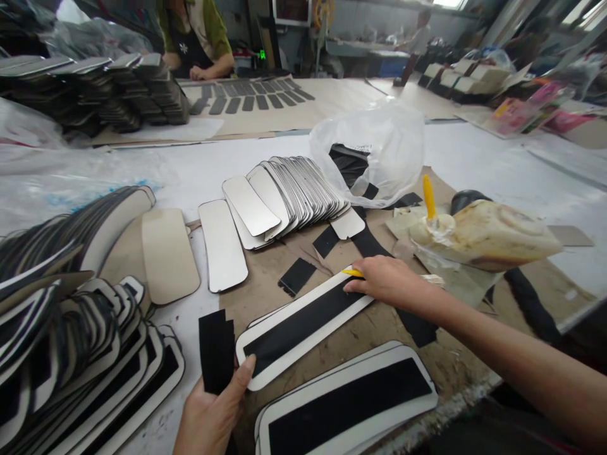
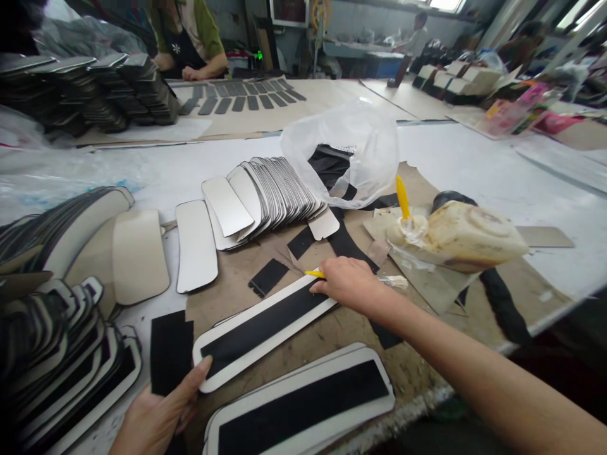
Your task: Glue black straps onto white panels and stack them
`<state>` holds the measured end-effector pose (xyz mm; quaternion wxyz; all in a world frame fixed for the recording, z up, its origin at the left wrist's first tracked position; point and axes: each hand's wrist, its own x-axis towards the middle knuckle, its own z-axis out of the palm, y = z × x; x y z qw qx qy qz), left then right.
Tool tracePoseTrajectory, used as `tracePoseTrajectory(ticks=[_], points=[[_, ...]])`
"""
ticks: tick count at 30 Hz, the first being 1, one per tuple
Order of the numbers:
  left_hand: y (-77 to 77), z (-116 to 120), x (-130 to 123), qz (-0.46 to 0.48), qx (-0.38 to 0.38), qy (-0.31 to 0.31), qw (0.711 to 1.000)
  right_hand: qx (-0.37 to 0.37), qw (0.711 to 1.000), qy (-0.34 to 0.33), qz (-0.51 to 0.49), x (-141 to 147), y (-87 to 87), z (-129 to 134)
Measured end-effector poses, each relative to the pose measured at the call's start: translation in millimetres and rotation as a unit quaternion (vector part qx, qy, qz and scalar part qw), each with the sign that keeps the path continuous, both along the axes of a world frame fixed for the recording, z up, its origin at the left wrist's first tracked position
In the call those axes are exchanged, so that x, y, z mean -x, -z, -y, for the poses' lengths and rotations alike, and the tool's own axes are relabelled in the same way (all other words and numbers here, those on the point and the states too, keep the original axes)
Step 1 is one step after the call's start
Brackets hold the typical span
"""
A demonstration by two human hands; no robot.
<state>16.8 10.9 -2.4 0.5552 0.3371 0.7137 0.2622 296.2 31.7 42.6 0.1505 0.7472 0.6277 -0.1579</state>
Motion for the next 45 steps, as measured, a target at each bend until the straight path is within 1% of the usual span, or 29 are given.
tracePoseTrajectory(ticks=[2, 5, 8, 11, 13, 15, 16, 19, 22, 25, 27, 29, 31, 34, 37, 41, 43, 45], points=[[0.8, 0.3, 0.5, -0.004, -0.013, 0.011, 1.0, -0.001, 1.0, -0.002, 0.011, 0.9, -1.4, 0.4], [3.7, 0.9, 2.0, -0.007, -0.013, 0.015, 1.0, -0.018, 0.999, 0.009, 0.05, -2.9, -8.2, 3.8], [6.2, 1.6, 2.9, -0.006, -0.006, 0.007, 1.0, -0.066, 0.992, 0.049, 0.095, -14.4, -15.5, 12.1], [6.4, 2.0, 3.0, 0.0, -0.009, 0.008, 1.0, -0.131, 0.982, 0.079, 0.107, -25.5, -15.5, 24.9], [6.5, 1.9, 3.2, 0.007, -0.013, 0.012, 1.0, -0.192, 0.975, 0.062, 0.092, -26.6, -11.2, 34.4], [7.4, 1.9, 3.6, 0.013, -0.018, 0.014, 1.0, -0.24, 0.968, 0.019, 0.067, -21.1, -5.8, 42.9], [8.1, 1.9, 3.8, 0.015, -0.021, 0.013, 1.0, -0.25, 0.967, -0.005, 0.059, -16.7, -3.4, 46.3], [9.7, 2.5, 4.7, 0.023, -0.038, 0.016, 0.999, -0.242, 0.965, -0.069, 0.071, -3.5, 2.2, 51.3], [9.3, 3.1, 5.9, 0.044, -0.056, 0.026, 0.997, -0.252, 0.956, -0.099, 0.114, 0.3, 10.9, 47.3], [8.5, 2.9, 7.5, 0.064, -0.072, 0.041, 0.994, -0.244, 0.953, -0.113, 0.136, -5.1, 29.1, 38.0], [8.7, 2.7, 8.7, 0.073, -0.077, 0.05, 0.993, -0.233, 0.957, -0.119, 0.125, -10.1, 43.4, 33.4], [9.9, 2.3, 9.9, 0.079, -0.074, 0.057, 0.993, -0.23, 0.961, -0.111, 0.107, -14.2, 54.7, 31.5], [11.7, 1.8, 11.0, 0.087, -0.064, 0.065, 0.992, -0.232, 0.964, -0.09, 0.097, -16.5, 61.0, 31.6], [14.1, 1.1, 11.9, 0.094, -0.053, 0.075, 0.991, -0.229, 0.966, -0.071, 0.097, -16.7, 63.1, 32.1], [14.9, 1.4, 11.5, 0.099, -0.052, 0.082, 0.99, -0.231, 0.966, -0.073, 0.089, -15.2, 62.5, 31.7], [14.5, 4.1, 11.6, 0.115, -0.065, 0.074, 0.988, -0.262, 0.96, -0.067, 0.066, -15.0, 61.5, 32.7], [12.1, 6.5, 12.1, 0.092, -0.082, 0.058, 0.991, -0.293, 0.952, -0.074, 0.036, -17.1, 59.1, 35.0], [7.9, 9.6, 12.1, 0.04, -0.12, 0.038, 0.991, -0.323, 0.943, -0.081, 0.0, -20.6, 55.1, 38.8]])
